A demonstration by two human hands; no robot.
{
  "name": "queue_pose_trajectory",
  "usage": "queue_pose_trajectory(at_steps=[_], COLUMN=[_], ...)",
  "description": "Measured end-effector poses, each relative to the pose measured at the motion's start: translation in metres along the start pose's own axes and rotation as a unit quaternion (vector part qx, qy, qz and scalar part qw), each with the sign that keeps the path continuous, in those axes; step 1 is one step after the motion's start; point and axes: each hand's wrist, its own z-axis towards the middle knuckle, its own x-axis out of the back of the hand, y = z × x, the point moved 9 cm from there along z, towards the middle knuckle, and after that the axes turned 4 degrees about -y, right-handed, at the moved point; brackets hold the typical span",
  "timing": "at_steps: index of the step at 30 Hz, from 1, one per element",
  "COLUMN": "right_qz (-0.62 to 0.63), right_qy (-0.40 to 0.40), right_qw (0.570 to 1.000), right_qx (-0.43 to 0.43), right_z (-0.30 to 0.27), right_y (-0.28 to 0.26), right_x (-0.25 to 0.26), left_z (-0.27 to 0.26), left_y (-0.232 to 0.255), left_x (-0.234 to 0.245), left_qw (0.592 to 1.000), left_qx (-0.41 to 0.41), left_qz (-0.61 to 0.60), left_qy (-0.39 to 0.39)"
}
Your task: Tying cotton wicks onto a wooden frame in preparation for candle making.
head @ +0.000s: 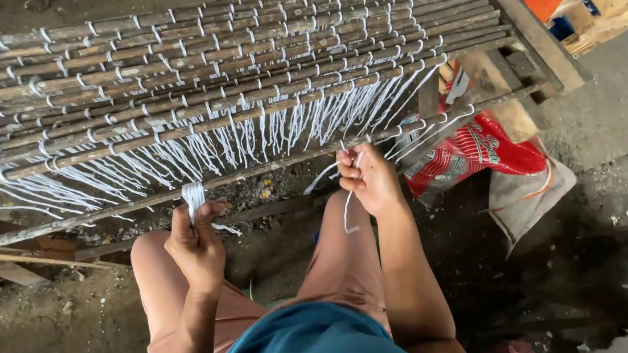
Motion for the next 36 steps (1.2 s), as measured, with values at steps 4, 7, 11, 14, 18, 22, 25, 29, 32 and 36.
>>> queue_pose_trajectory(at_steps=[4, 7, 11, 14, 18, 22, 25, 29, 32, 36], right_qz=[0.000, -0.044, -0.107, -0.233, -0.377, -0.537, -0.492, -0.313, -0.264, -0.161], right_qy=[0.000, -0.002, 0.032, 0.074, 0.109, -0.088, -0.130, -0.144, -0.116, -0.052], right_qw=[1.000, 0.999, 0.992, 0.955, 0.916, 0.834, 0.859, 0.922, 0.926, 0.954], right_qx=[0.013, 0.026, 0.062, 0.168, 0.087, -0.090, 0.060, 0.177, 0.242, 0.248], right_z=[0.011, 0.006, 0.020, 0.014, 0.049, 0.016, 0.018, -0.001, -0.001, 0.010], right_y=[0.000, -0.005, 0.041, 0.080, 0.248, 0.241, 0.188, 0.112, 0.100, 0.091], right_x=[0.007, -0.020, 0.000, 0.024, 0.164, 0.008, -0.089, -0.191, -0.199, -0.154], left_z=[0.001, 0.002, 0.000, -0.005, -0.012, -0.009, -0.009, -0.009, -0.009, -0.004], left_y=[0.005, 0.008, 0.006, -0.008, -0.023, -0.022, -0.016, -0.007, -0.003, 0.007], left_x=[0.000, 0.000, -0.001, -0.003, 0.008, 0.005, 0.004, 0.002, 0.003, 0.004], left_qw=[1.000, 1.000, 1.000, 1.000, 0.999, 0.997, 0.996, 0.996, 0.996, 0.992], left_qx=[-0.005, -0.006, -0.005, 0.020, 0.033, 0.054, 0.048, 0.036, 0.036, 0.046], left_qz=[0.005, 0.012, 0.010, 0.011, 0.012, -0.059, -0.079, -0.086, -0.080, -0.117], left_qy=[-0.003, -0.005, -0.006, -0.005, 0.017, 0.013, 0.014, 0.018, 0.022, 0.031])
